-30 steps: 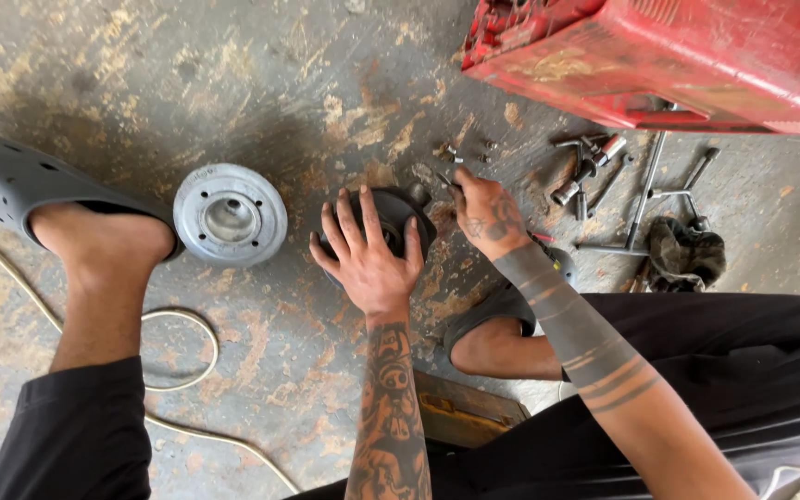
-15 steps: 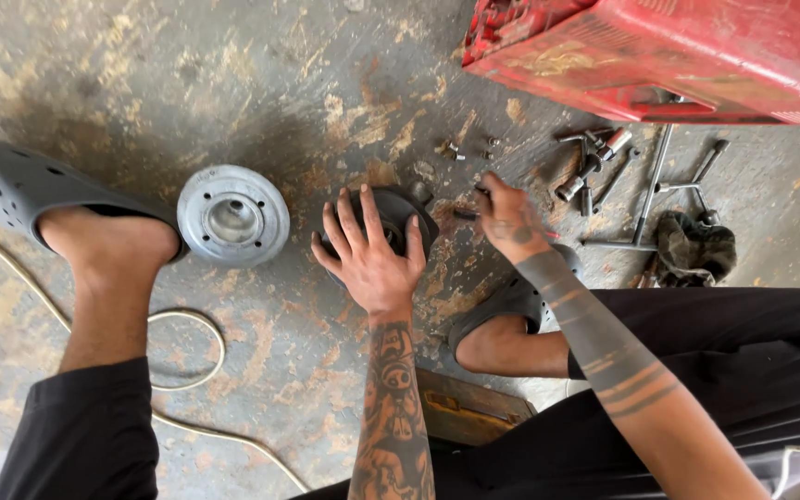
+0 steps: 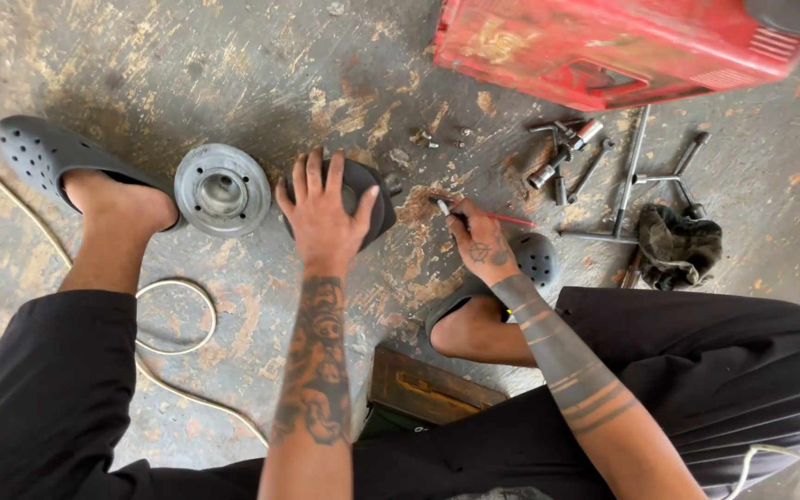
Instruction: Cleaning a cylinder barrel and installing it onto a motorcycle engine block
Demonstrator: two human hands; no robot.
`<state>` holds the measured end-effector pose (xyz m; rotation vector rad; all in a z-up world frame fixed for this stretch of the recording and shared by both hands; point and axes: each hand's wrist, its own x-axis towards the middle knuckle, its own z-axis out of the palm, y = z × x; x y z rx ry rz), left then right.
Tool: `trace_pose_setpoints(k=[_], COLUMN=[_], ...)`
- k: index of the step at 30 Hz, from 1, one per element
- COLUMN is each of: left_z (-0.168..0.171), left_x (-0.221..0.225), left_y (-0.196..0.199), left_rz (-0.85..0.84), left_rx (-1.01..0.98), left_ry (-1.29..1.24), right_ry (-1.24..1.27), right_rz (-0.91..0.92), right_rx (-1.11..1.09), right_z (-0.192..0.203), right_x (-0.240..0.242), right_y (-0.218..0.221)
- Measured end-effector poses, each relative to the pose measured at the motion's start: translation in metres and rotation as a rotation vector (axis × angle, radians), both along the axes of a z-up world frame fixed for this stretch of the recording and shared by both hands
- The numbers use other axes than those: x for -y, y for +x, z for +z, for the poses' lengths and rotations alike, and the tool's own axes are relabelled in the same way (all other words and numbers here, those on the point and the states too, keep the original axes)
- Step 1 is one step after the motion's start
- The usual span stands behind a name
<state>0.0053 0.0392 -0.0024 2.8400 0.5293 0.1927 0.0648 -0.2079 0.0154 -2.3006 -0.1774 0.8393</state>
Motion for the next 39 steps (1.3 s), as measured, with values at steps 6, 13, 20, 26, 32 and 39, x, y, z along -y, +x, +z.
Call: trace_pose_setpoints(k=[6, 13, 20, 26, 32, 39], left_z=[0.003, -0.052, -0.086, -0.034, 0.0, -0.012], left_x=[0.007, 0.046, 0.103, 0.062, 0.035, 0.029], left_y=[-0.011, -0.052, -0.111, -0.091, -0.064, -0.051], left_rz=[-0.005, -0.016, -0.053, -0.166, -0.174, -0.193], left_rx=[-0.155, 0.24, 0.289, 0.067, -0.333, -0.413], left_ry=[0.087, 0.291, 0.413, 0.249, -0.156, -0.231], right_ry=[0.108, 0.231, 0.194, 0.295, 0.32, 0.283], right_rz=[-0.072, -0.071, -0.072, -0.088, -0.12, -0.118], right_rx=[0.081, 0.115, 0.079, 0.146, 0.186, 0.161], right_z=[0.026, 0.02, 0.029, 0.041, 0.04, 0.042], right_x=[0.01, 0.023, 0.02, 0.026, 0.04, 0.034], right_y=[0.002, 0.011, 0.008, 0.006, 0.014, 0.011])
